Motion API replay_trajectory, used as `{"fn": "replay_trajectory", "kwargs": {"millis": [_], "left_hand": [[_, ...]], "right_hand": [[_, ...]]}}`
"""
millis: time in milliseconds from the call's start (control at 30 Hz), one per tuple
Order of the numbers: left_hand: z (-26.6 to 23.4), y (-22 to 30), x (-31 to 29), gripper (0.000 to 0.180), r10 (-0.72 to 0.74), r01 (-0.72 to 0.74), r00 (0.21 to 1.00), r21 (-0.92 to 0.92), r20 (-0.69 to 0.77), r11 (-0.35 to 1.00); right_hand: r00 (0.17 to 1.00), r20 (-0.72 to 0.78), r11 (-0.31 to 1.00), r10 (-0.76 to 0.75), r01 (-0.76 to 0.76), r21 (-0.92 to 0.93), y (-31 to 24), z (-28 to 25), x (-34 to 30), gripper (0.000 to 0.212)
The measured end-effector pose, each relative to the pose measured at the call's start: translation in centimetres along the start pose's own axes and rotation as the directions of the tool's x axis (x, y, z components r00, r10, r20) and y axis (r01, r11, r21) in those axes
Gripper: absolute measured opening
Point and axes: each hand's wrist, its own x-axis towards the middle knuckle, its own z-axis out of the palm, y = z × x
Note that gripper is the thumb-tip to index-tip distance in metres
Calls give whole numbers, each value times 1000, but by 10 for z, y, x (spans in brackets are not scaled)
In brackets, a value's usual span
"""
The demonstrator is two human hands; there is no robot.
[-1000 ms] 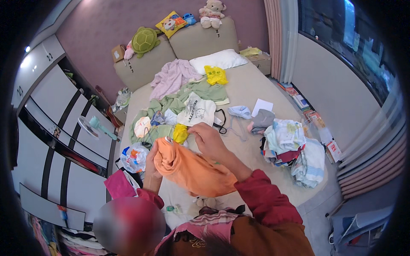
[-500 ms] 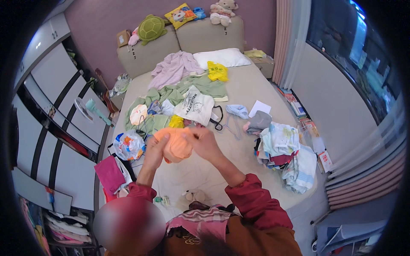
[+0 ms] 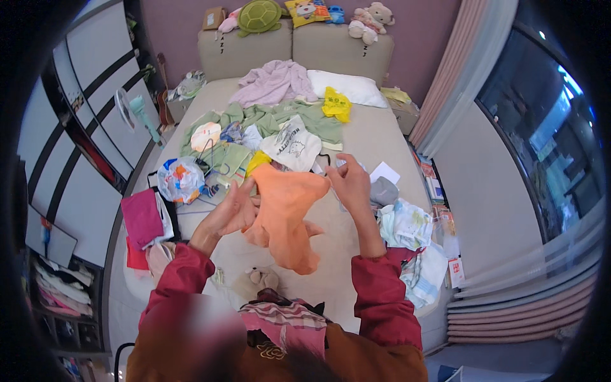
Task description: The person folds various pieces of clothing on a bed, including shirts, pants, and socks. They pick up each item, smooth it out, fold it neatly, and place it in a growing stack on the bed.
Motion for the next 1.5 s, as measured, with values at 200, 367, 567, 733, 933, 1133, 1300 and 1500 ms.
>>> {"fn": "replay_trajectory", "kwargs": {"millis": [200, 367, 567, 733, 933, 1133, 1300, 1500], "left_hand": [[12, -5, 15, 83, -121, 117, 993, 172, 15, 978], [19, 6, 13, 72, -185, 215, 976, 571, -112, 792], [-31, -6, -33, 39, -230, 226, 943, 971, -239, -82], [-27, 20, -39, 18, 71, 144, 989, 931, -127, -335], [-2, 51, -29, 17, 411, 261, 908, 880, -83, -398], [-27, 60, -26, 13, 467, 175, 879, 847, 95, -502], [-30, 76, -36, 25, 452, 146, 881, 989, -140, 23], [-14, 84, -53, 31, 281, 355, 851, 880, -444, 316]], "right_hand": [[794, -19, 789, -607, 606, 101, -40, 33, -29, 48], [861, 112, 866, -496, 480, 137, -33, 35, -23, 34], [771, -17, 771, -636, 636, -7, -21, 22, -3, 19], [829, 55, 824, -556, 559, -94, 10, 13, 6, 16], [811, -101, 814, -576, 558, -163, 12, 7, 4, 13], [793, -310, 822, -524, 566, 58, 3, 30, 7, 8], [873, -354, 862, -335, 435, 259, -9, 36, 5, 14], [879, -115, 871, -462, 474, 129, -5, 11, 11, 13]]}}
